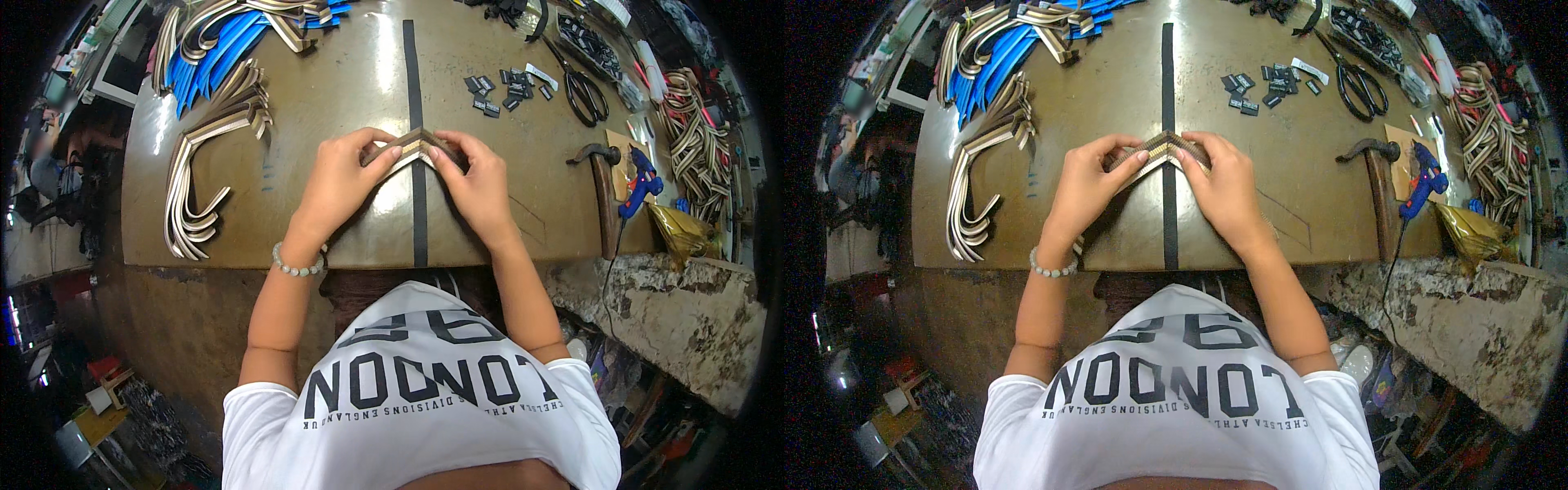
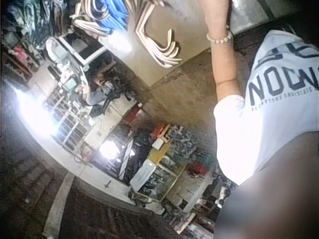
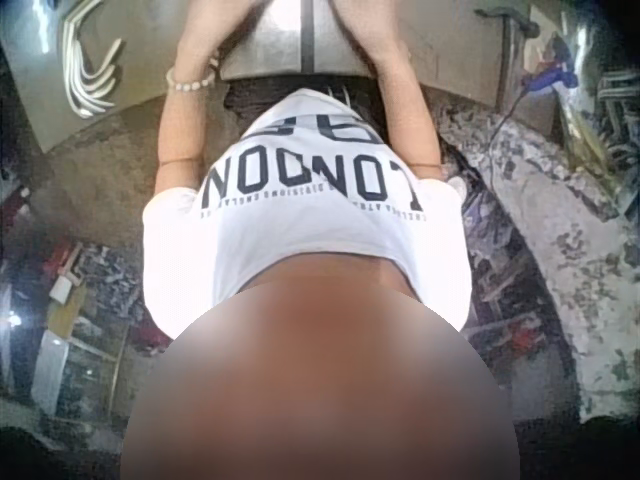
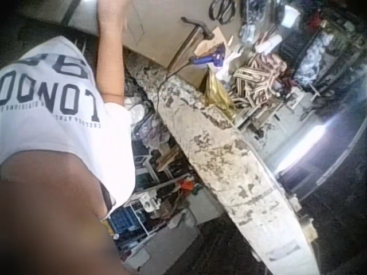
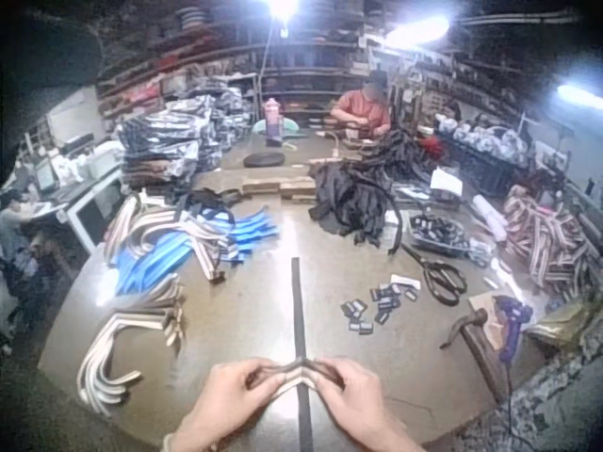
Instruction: The person repeatedly assembles zipper units by applying hot glue to a black strap, attaching a zipper tape, and securing a metal stop with a hammer. They handle multiple zipper tapes and metal stops, using a glue gun and hammer throughout the process.
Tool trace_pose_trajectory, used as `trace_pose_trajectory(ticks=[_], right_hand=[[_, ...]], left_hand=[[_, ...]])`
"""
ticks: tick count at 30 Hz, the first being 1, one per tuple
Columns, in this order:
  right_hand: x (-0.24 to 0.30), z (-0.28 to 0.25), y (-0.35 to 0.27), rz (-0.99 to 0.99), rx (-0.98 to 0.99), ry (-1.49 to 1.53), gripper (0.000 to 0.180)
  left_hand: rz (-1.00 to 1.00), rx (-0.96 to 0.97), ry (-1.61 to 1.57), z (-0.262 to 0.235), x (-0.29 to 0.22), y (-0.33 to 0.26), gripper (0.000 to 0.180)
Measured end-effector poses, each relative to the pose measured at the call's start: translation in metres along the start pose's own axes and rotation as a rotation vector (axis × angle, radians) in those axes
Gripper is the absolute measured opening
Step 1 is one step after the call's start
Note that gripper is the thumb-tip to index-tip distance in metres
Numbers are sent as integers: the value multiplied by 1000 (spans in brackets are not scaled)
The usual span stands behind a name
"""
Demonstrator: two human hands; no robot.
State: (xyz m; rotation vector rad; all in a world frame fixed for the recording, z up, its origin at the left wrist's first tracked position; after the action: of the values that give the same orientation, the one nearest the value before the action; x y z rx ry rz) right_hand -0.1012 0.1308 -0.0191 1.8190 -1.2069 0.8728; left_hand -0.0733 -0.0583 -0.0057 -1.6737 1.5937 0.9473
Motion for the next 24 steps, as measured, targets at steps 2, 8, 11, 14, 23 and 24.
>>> trace_pose_trajectory(ticks=[2,8,11,14,23,24], right_hand=[[-8,5,-3,-30,-14,-49,24],[-11,2,-9,-80,8,-103,19],[-9,3,-9,-68,25,-121,19],[-8,5,-10,-56,44,-196,21],[-10,14,-16,-376,72,-684,34],[-9,13,-18,-400,59,-746,37]], left_hand=[[-69,2,25,3,13,2,26],[-76,43,-29,5,16,1,24],[-82,38,-1,8,13,1,22],[-46,29,65,8,10,0,24],[400,-52,693,35,-14,-21,26],[384,-74,668,39,-14,-23,26]])
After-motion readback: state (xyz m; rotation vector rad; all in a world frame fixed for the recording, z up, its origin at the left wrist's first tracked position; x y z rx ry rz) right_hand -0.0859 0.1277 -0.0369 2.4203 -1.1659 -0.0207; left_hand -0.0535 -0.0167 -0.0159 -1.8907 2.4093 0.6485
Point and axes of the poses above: each hand's wrist, its own y-axis towards the middle knuckle, its own z-axis out of the palm, x = y × z, the point moved 1 cm from there along y, towards the middle knuckle, and after that the axes turned 3 degrees about -z, right-handed, at the moved point
